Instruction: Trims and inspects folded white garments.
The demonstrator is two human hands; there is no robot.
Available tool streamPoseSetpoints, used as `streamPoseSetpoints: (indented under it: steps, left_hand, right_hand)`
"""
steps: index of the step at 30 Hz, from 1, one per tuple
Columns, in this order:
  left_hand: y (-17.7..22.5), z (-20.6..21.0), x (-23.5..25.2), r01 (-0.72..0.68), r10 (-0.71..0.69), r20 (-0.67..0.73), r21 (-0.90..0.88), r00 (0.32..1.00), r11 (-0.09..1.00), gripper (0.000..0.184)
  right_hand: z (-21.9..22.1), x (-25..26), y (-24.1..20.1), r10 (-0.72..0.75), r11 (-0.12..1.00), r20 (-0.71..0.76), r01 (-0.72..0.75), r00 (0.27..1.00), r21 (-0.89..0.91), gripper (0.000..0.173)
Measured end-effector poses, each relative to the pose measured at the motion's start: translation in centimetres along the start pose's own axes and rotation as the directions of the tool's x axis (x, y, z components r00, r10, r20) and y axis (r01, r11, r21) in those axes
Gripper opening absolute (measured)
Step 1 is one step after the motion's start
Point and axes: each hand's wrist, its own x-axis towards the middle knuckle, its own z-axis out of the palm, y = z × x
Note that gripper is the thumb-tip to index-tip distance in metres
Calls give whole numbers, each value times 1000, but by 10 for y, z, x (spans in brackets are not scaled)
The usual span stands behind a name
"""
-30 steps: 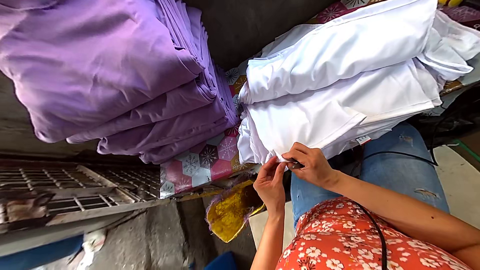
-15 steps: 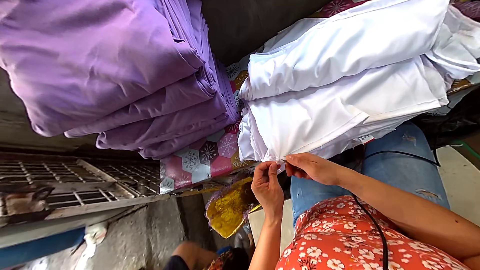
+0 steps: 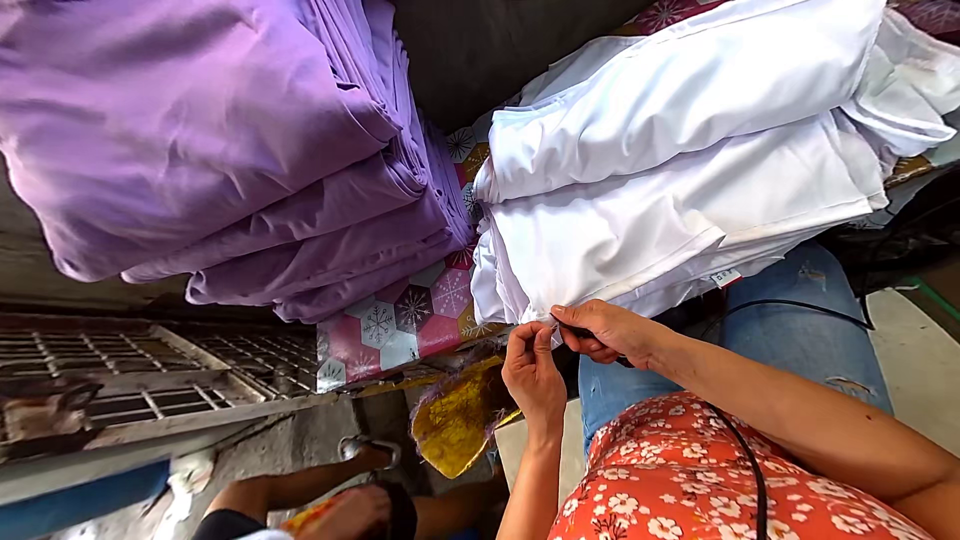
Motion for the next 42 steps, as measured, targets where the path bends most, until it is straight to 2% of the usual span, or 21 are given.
streamPoseSetpoints:
  steps: [2,3,4,5,6,8,10,12,14,18,21,22,24,26,28,30,33,35,39,40,42]
  left_hand:
    - [1,-1,1,18,-18,7,3,1000,1000,9]
    - [1,-2,1,35,-35,11,-5,999,999,9]
    - [2,-3,1,52,-51,19,-14,998,999,10]
    - [2,-4,0,68,-67,33,-19,997,998,10]
    - [2,-6,-1,81,-80,50,-15,996,997,10]
    - [1,-18,-1,103,-107,72,56,992,993,9]
    - [-4,-44,6,121,-136,28,307,990,944,12]
    - [-14,-73,13,134,-147,-36,655,988,743,22]
    - [-21,-82,16,70,-100,-7,759,995,648,29]
    - [-19,-29,10,-255,213,140,489,967,835,59]
    - [-22,6,25,-336,327,80,294,941,895,34]
    - [-17,8,34,-269,256,88,204,963,941,31]
    - [-1,3,53,21,-20,211,-3,977,1000,31]
    - [2,-3,68,312,-245,351,-150,904,938,30]
    - [0,-3,76,421,-314,403,-210,860,882,26]
    - [3,-2,77,416,-312,392,-215,866,884,24]
    - [10,-1,73,364,-284,347,-192,894,911,23]
    - [14,0,70,335,-270,319,-168,908,927,24]
    - [18,4,69,300,-242,337,-129,910,945,26]
    - [19,5,70,303,-248,347,-114,905,946,26]
    - [19,7,72,337,-280,350,-110,894,935,25]
  right_hand:
    - [0,-4,6,-283,937,-130,245,950,-249,40]
    - [-3,-4,11,-474,809,-161,356,866,-469,29]
    - [-8,-2,17,-625,629,-140,390,768,-672,29]
    - [-12,3,21,-727,449,-77,386,682,-806,44]
    - [-16,8,25,-769,317,-7,372,640,-872,46]
    - [-20,17,32,-809,208,56,374,585,-904,24]
    - [-21,19,32,-837,199,49,386,544,-901,17]
    - [-20,16,30,-846,219,30,398,532,-891,17]
    - [-20,15,28,-852,228,20,404,523,-886,18]
    - [-15,16,25,-862,205,32,406,506,-891,17]
    - [-19,6,6,-816,212,59,392,576,-895,14]
    - [-24,0,-6,-764,287,29,380,645,-880,14]
    - [-40,-7,-32,-644,470,-45,348,764,-812,15]
    - [-55,0,-46,-569,624,-119,332,814,-707,20]
    - [-62,14,-48,-520,699,-182,293,835,-653,26]
    - [-58,23,-44,-577,636,-240,246,780,-732,21]
    - [-46,18,-30,-847,362,-162,327,507,-873,11]
    - [-33,10,-23,-920,239,-67,420,385,-875,11]
    - [-24,11,-10,-940,43,108,427,325,-903,14]
    - [-26,14,-8,-939,42,107,418,327,-907,13]
    - [-30,15,-11,-931,142,14,398,364,-906,10]
